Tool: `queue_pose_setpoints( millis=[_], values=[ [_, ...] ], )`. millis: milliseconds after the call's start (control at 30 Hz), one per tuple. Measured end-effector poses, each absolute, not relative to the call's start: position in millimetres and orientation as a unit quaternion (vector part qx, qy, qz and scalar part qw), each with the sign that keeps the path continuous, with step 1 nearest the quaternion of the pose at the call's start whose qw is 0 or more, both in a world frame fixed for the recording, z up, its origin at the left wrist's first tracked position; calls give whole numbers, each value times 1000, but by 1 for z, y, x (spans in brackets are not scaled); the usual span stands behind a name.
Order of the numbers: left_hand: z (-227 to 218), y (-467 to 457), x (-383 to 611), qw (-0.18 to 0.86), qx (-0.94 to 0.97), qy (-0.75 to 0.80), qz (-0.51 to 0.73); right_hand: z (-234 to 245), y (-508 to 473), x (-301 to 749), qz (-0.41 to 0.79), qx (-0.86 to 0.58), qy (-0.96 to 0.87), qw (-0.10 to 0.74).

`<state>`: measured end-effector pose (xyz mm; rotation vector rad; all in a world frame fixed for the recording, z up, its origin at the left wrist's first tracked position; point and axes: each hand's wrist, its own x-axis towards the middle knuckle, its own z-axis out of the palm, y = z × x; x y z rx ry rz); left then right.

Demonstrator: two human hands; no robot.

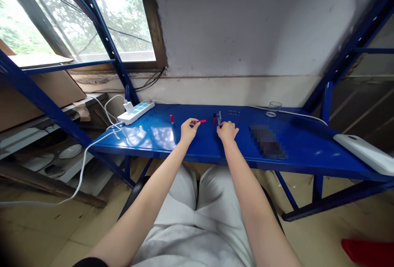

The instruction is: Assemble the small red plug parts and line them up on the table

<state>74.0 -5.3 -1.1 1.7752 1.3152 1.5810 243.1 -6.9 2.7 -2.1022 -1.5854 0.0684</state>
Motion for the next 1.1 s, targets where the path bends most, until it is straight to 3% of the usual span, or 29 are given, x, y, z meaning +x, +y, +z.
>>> queue_pose_setpoints(
  millis=[533,833,1100],
  values=[
    [-2,-5,77,232,659,452,555,1,2,243,27,-776,-572,265],
    [-1,-5,77,221,656,467,550,4,-15,229,-98,-682,-694,208],
    [2,-7,76,217,649,479,549,7,-18,223,-117,-652,-726,185]
  ],
)
